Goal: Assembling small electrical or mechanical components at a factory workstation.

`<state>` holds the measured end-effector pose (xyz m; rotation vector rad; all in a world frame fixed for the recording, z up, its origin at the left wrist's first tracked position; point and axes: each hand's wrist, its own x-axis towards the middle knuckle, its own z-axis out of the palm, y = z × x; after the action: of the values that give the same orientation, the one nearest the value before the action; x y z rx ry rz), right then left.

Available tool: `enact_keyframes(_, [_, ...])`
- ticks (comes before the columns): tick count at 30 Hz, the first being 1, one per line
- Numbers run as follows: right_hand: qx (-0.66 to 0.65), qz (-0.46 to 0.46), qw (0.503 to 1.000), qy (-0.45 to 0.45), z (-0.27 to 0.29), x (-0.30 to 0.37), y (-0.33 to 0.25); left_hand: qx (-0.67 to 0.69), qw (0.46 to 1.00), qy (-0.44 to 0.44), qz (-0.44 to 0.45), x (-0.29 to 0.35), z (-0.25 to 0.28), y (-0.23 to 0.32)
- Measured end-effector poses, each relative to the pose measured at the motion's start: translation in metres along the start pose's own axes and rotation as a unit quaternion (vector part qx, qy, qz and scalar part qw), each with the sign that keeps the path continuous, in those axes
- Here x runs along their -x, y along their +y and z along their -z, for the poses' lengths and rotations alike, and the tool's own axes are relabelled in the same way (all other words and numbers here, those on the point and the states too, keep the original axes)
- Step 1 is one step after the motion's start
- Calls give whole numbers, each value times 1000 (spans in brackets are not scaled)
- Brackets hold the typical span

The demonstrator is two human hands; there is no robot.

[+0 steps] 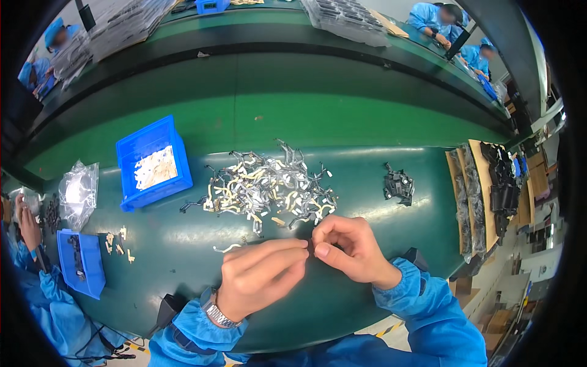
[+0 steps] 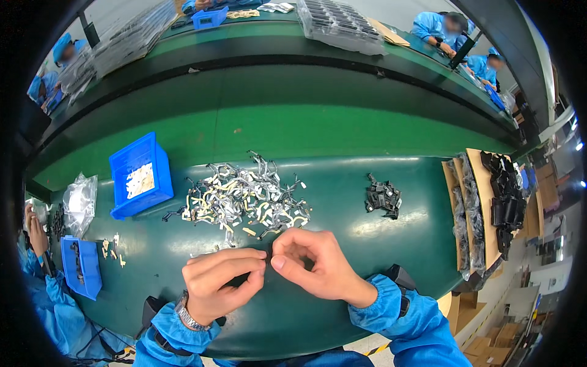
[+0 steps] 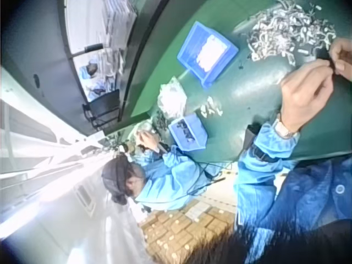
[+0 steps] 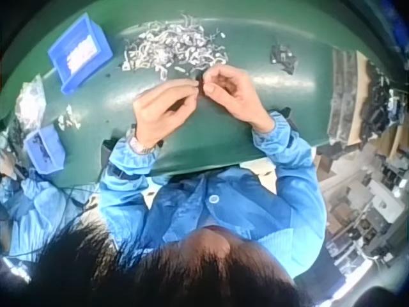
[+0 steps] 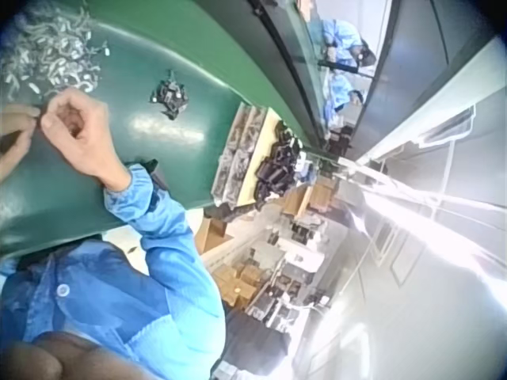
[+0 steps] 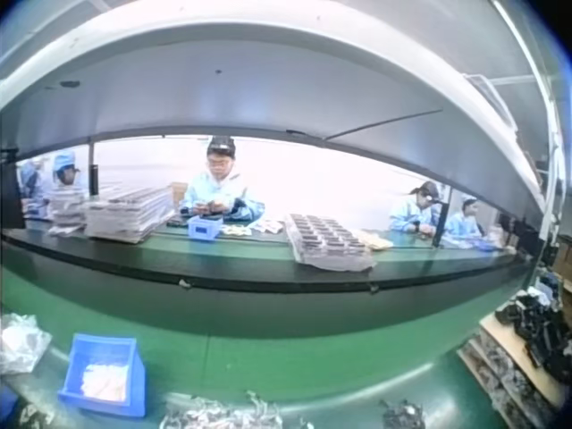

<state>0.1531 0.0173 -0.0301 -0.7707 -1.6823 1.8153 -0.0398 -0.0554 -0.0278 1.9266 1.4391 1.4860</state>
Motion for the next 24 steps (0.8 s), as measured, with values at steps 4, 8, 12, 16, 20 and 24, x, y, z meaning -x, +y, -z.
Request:
enact_keyframes(4, [44,37,998,17,-1,-1,0,6,1000,-2,-10,0,-1,-3])
enact_keyframes(8, [58,41,997,29,-2,-1,2,12,1000,-4,-18,1,-2,-4])
enact_keyframes(12, [54,45,997,37,-4,-2,2,8,1000,-5,-19,0,-1,-4])
enact_keyframes(16, [62,36,997,34,-3,-2,2,6,1000,-6,-22,-1,-1,-4])
enact_keyframes(20, [161,93,981,50,0,-3,-2,58,997,45,20,-4,-3,3])
enact_keyframes(24, [269,259,927,29,2,-7,-5,197,973,26,116,4,0,-2])
